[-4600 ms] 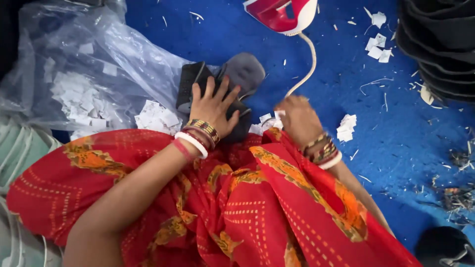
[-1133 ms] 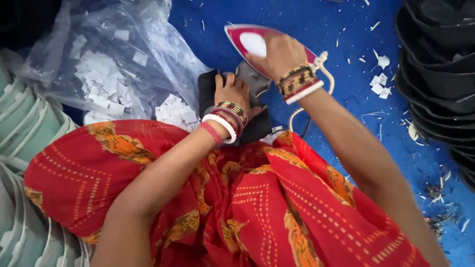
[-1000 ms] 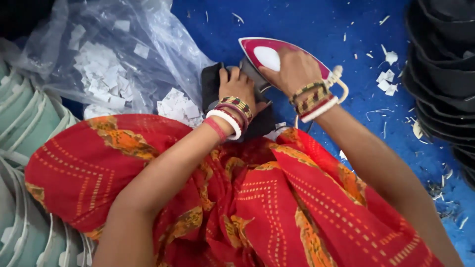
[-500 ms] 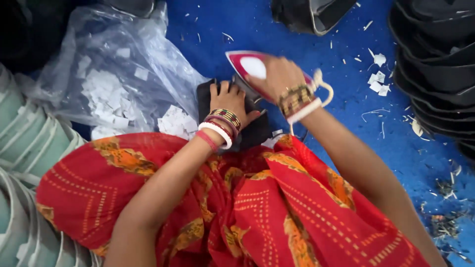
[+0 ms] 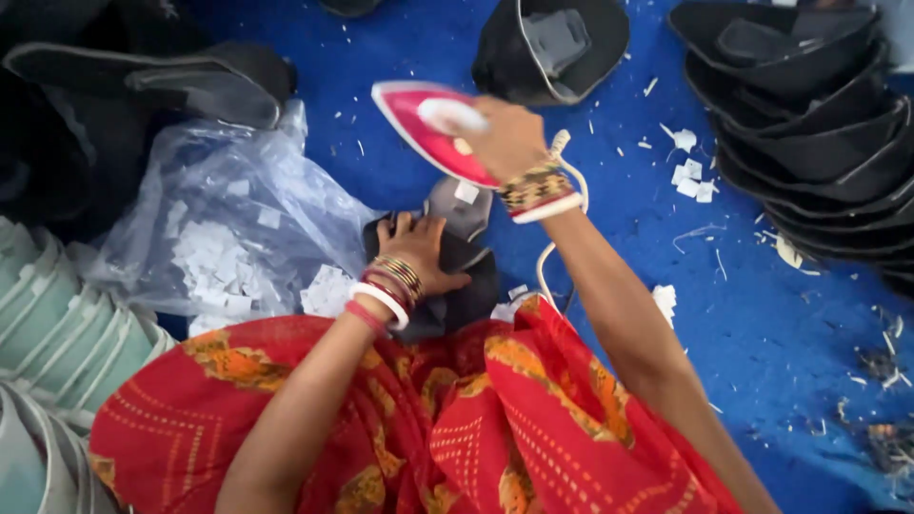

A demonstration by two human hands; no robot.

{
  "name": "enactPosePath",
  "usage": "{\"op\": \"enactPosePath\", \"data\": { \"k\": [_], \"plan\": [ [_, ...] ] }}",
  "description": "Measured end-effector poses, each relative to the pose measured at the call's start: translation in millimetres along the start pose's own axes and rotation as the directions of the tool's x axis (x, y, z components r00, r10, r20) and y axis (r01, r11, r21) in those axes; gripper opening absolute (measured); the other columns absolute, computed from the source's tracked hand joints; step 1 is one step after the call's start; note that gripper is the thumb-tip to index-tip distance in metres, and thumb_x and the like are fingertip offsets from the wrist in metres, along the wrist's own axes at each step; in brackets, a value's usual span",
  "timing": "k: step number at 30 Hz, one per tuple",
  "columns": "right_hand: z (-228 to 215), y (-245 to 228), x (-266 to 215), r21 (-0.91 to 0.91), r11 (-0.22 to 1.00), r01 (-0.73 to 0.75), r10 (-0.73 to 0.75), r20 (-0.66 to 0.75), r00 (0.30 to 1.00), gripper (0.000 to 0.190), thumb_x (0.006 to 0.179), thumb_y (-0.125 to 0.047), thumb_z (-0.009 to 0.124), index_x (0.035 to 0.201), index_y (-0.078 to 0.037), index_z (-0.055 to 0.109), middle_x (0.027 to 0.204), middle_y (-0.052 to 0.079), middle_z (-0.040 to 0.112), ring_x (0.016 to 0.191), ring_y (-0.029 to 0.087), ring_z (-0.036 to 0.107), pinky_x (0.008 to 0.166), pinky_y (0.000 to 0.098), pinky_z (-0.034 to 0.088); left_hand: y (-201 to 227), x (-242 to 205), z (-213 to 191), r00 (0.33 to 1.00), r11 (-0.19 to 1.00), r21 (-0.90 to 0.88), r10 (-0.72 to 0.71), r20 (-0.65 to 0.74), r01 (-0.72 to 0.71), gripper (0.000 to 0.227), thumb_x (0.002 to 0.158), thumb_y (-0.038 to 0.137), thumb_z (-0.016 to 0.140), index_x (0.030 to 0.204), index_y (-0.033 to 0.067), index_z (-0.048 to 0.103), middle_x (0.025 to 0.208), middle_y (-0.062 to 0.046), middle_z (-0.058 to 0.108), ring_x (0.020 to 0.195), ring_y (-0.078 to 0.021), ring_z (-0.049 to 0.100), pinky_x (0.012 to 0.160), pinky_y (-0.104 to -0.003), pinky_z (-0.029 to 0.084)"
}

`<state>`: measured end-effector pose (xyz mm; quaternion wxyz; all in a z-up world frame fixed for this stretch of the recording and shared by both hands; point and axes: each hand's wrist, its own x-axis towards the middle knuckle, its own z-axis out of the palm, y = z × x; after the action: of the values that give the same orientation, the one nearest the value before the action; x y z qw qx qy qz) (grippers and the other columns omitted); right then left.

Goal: Apply small labels to shoe components and secure them by pressing with a heated iron.

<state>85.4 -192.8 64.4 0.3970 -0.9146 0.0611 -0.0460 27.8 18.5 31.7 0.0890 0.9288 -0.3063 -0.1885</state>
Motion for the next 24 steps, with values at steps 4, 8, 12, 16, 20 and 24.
{"op": "enactPosePath", "data": {
  "k": [4,8,12,16,20,24],
  "plan": [
    [26.4,161.2,-28.1,0.662,0.744,-0.089,0.437,-0.382,0.815,0.040,0.110,-0.038,0.051,0.097,-0.004,0.069,0.087,0.000,0.070,0.080,0.009,0.062,0.072,0.0312,0.053,-6.9,3.7,-22.5,0.992,0.993,-0.115,0.005,0.128,0.010,0.086,0.066,0.052,0.082,0.137,0.0126,0.057,0.135,-0.011,0.062,0.131,-0.0336,0.047,0.109,-0.054,0.031],
    [-0.8,202.4,-91.1,0.946,0.252,0.205,0.557,-0.315,0.769,0.043,0.102,-0.043,0.047,0.110,-0.008,0.070,0.106,0.004,0.072,0.099,0.016,0.069,0.090,0.0349,0.056,-15.2,7.9,-58.3,0.992,0.978,-0.169,0.124,0.006,-0.122,0.046,0.073,0.039,0.078,0.114,0.0191,0.072,0.120,-0.005,0.073,0.115,-0.0326,0.064,0.096,-0.049,0.048],
    [-13.9,219.5,-115.3,0.901,0.401,0.165,0.501,-0.366,0.784,0.049,0.103,-0.049,0.038,0.111,-0.010,0.065,0.110,0.007,0.068,0.103,0.017,0.066,0.091,0.0342,0.054,-7.5,7.1,-103.8,0.954,0.897,-0.325,0.286,-0.095,-0.301,0.028,0.078,0.031,0.077,0.099,0.0126,0.076,0.091,-0.014,0.075,0.086,-0.0382,0.070,0.075,-0.048,0.054],
    [-13.7,230.8,-127.4,0.587,0.804,0.096,0.348,-0.594,0.725,0.050,0.116,-0.045,0.035,0.104,-0.005,0.062,0.100,0.007,0.060,0.094,0.018,0.055,0.082,0.0344,0.047,29.1,-4.0,-165.3,0.938,0.929,-0.281,0.297,0.178,-0.241,0.025,0.077,0.032,0.079,0.093,0.0132,0.077,0.080,-0.016,0.073,0.080,-0.0394,0.069,0.070,-0.049,0.053],
    [-46.3,112.0,-181.2,0.463,0.886,-0.006,0.396,-0.751,0.529,0.044,0.116,-0.039,0.034,0.102,-0.004,0.056,0.112,0.007,0.052,0.095,0.019,0.054,0.084,0.0355,0.049,75.7,-27.3,-221.1,0.931,0.927,-0.312,0.284,0.227,-0.207,0.022,0.075,0.027,0.077,0.095,0.0159,0.076,0.078,-0.014,0.074,0.077,-0.0363,0.071,0.068,-0.046,0.055],
    [-95.8,-0.8,-220.0,0.415,0.884,0.216,-0.123,-0.238,0.963,0.058,0.086,-0.050,0.074,0.121,-0.006,0.059,0.113,0.012,0.064,0.104,0.024,0.064,0.092,0.0353,0.051,123.2,-38.5,-275.7,0.871,0.905,-0.275,0.400,0.286,-0.325,0.021,0.080,0.030,0.076,0.098,0.0209,0.076,0.075,-0.011,0.074,0.078,-0.0332,0.071,0.068,-0.044,0.053]
  ]
}}
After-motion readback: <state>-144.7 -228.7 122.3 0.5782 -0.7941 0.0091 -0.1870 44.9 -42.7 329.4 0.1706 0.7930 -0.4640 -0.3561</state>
